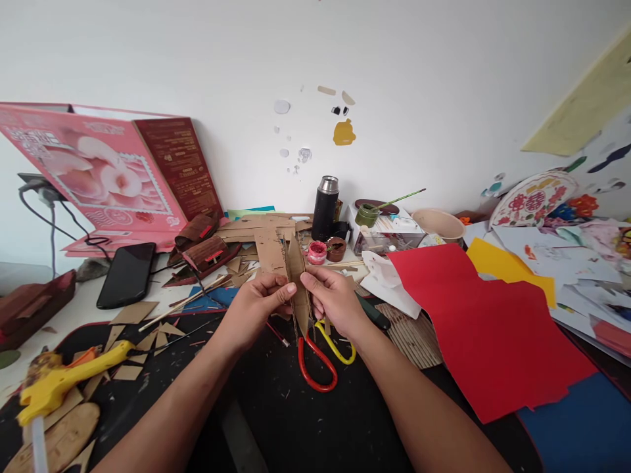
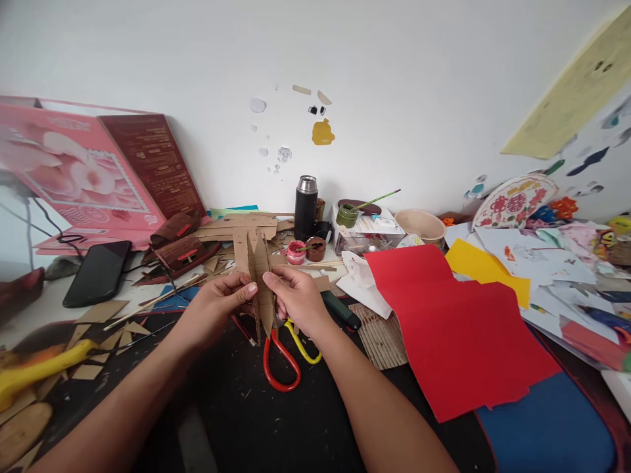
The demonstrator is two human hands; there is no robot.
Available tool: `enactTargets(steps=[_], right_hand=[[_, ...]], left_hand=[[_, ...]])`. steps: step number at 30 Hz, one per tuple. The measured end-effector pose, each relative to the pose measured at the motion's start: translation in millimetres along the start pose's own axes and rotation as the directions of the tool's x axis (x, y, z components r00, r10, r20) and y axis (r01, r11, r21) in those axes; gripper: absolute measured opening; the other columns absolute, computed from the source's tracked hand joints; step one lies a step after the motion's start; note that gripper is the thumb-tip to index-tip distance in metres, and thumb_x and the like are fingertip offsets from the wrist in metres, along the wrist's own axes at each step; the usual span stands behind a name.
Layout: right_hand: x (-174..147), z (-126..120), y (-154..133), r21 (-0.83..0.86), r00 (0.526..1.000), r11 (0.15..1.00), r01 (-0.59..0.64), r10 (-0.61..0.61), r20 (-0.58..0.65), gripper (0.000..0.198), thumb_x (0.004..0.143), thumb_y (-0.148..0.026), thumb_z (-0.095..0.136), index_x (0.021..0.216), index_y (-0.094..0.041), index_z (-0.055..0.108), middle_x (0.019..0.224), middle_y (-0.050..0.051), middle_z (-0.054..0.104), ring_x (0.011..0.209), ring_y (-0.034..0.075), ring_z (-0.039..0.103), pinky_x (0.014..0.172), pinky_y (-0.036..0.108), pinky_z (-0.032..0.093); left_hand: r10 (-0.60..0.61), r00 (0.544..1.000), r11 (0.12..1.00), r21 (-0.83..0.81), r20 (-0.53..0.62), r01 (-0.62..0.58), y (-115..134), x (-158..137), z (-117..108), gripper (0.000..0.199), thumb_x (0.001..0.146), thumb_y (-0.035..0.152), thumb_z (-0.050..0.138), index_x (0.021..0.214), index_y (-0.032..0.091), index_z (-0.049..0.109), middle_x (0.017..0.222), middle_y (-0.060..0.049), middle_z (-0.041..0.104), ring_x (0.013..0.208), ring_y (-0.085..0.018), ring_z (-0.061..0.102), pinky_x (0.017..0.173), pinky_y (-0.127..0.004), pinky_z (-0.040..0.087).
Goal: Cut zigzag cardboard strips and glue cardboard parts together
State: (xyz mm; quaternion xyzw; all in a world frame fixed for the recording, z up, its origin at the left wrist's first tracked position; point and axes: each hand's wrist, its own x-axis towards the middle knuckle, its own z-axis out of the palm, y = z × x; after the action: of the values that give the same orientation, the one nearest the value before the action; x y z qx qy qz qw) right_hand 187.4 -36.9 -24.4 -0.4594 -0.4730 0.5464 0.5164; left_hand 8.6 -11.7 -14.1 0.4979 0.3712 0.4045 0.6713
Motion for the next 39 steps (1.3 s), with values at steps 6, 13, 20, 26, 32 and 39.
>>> enactTargets(steps=[6,13,20,26,32,39], right_hand=[[0,2,0,-0.015,1.0,1.0,0.011,-0.011,-0.012,0.055,0.087,-0.066,0.077,0.11,-0.016,0.076,0.044,-0.013,0.044,0.036,0.01,0.038,0.038,0.023,0.032],[1,-1,2,-0.065,0.999,0.998,0.007,-0.01,-0.04,0.061,0.089,-0.073,0.072,0.113,-0.018,0.076,0.045,-0.009,0.048,0.036,0.011,0.041,0.039,0.024,0.032],[1,-3,0,-0.028,0.997,0.998,0.059,-0.06,-0.045,0.054,0.087,-0.074,0.076,0.1,-0.021,0.075,0.044,-0.01,0.043,0.036,0.011,0.038,0.04,0.025,0.032],[1,3,6,-0.019,1.0,1.0,-0.005,0.006,0.009,0.056,0.081,-0.078,0.077,0.078,-0.023,0.066,0.05,-0.007,0.047,0.039,0.012,0.038,0.039,0.025,0.028],[-5,6,4,-0.395,0.973,0.901,0.181,-0.222,-0.061,0.042,0.096,-0.058,0.067,0.075,-0.021,0.066,0.062,-0.002,0.056,0.057,0.016,0.047,0.053,0.027,0.033],[-7,6,3,-0.552,0.968,0.809,0.202,-0.252,-0.015,0.032,0.102,-0.046,0.06,0.08,-0.022,0.064,0.064,-0.003,0.053,0.059,0.016,0.047,0.057,0.029,0.032]], left_hand=[[0.001,1.0,1.0,0.023,-0.01,-0.001,-3,0,1,0.053,0.061,0.061,0.101,0.082,0.017,0.079,0.078,-0.002,0.073,0.066,-0.015,0.067,0.063,-0.025,0.058],[0.038,0.996,0.999,0.011,-0.08,-0.037,-1,0,6,0.057,0.057,0.065,0.1,0.08,0.019,0.076,0.079,0.0,0.07,0.07,-0.015,0.065,0.064,-0.026,0.058],[0.122,0.991,0.985,0.13,-0.057,-0.114,8,-1,2,0.058,0.066,0.068,0.094,0.097,0.02,0.08,0.094,-0.006,0.076,0.082,-0.022,0.07,0.071,-0.032,0.06],[0.191,0.981,0.97,0.159,-0.026,-0.184,9,-3,-5,0.058,0.078,0.065,0.087,0.114,0.02,0.076,0.097,-0.007,0.075,0.084,-0.023,0.069,0.067,-0.032,0.059],[0.26,0.964,0.936,0.232,0.054,-0.265,2,-6,-4,0.064,0.084,0.061,0.083,0.133,0.023,0.068,0.127,-0.011,0.074,0.107,-0.028,0.071,0.086,-0.037,0.062],[0.241,0.969,0.935,0.28,-0.048,-0.218,2,-2,-2,0.039,0.081,0.039,0.078,0.117,0.022,0.076,0.113,-0.007,0.081,0.103,-0.03,0.073,0.092,-0.039,0.058]])
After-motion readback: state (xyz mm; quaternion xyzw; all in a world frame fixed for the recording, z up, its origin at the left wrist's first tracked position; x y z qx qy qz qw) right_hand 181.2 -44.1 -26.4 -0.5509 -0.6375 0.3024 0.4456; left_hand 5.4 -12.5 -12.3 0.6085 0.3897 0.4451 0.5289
